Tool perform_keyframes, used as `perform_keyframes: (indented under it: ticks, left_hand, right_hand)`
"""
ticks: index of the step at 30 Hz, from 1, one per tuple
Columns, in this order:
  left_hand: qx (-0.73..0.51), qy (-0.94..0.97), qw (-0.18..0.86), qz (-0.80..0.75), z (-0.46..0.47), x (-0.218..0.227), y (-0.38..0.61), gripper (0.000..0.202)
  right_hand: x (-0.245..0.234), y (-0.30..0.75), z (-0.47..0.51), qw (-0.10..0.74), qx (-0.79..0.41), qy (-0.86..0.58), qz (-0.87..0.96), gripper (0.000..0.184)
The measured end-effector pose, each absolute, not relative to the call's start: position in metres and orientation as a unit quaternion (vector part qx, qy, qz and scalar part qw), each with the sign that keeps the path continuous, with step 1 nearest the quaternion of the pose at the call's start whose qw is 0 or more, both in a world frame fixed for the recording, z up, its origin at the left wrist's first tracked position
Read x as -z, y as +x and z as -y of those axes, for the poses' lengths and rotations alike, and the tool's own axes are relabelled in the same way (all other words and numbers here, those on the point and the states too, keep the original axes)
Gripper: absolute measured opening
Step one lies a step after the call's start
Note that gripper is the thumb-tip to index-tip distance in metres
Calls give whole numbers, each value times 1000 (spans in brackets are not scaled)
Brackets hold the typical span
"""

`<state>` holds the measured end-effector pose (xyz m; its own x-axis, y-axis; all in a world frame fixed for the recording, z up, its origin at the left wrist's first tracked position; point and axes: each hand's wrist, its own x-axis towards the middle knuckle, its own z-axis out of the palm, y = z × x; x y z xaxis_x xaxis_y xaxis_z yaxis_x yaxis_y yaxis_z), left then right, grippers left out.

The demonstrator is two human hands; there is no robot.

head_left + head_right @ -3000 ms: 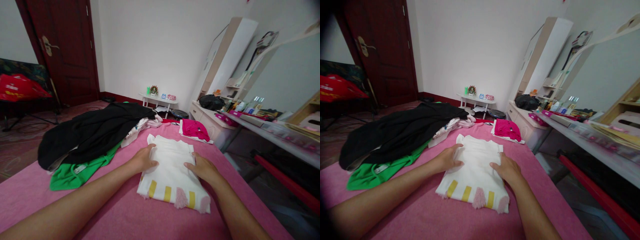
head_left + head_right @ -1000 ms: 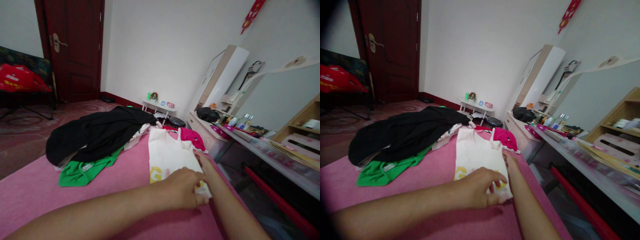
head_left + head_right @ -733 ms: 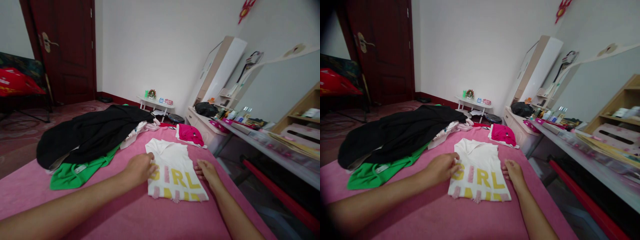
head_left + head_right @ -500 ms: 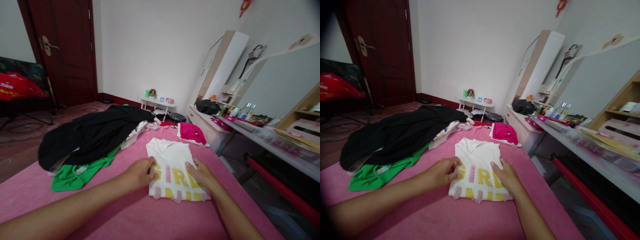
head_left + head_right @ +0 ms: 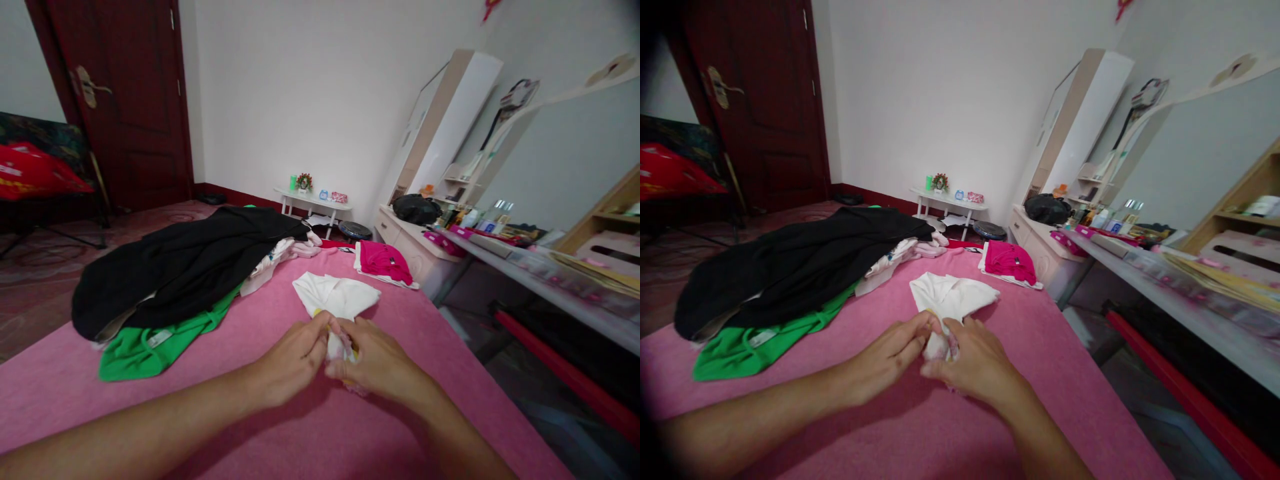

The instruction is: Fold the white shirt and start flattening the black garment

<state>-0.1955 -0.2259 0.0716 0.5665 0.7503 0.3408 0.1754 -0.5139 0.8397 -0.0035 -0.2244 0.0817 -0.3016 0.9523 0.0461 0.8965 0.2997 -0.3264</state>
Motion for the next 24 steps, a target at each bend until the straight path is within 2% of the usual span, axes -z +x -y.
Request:
perform_keyframes:
  ticks: [2,5,7,10,12,14,16,20,24]
  left_hand:
    - [-328,813,349,-331,219,-79,-196,23]
    - [-276,845,198,-413,203,-83,-197,23]
    - [-278,857,128,-415,192,-83,-195,23]
    - [-246,896,167,-330,175,-75,-189,23]
    - [-184,916,202,-295,161,-65,-182,25]
    - [-140,922,182,-313,142,-56,-176,25]
    - [-128,914,140,-358,117,-51,-173,28]
    - [-224,846,57,-479,58,-52,-188,45]
    - [-350,761,33,-546,32,-34,-218,40]
  right_hand:
    - [-85,-18,232,60,-82,-581,807,75]
    - [-74,-34,238,56,5,-619,784,46]
    - [-62,-42,239,62,62,-635,767,38]
    - [-49,-48,239,58,101,-628,770,45]
    - [-46,-49,238,57,101,-625,772,39]
    - [-47,-48,238,64,95,-629,769,35]
    - [-47,-46,236,77,89,-634,764,38]
    - [-42,-40,232,91,81,-640,759,54]
    - [-35,-29,226,104,71,-630,766,63]
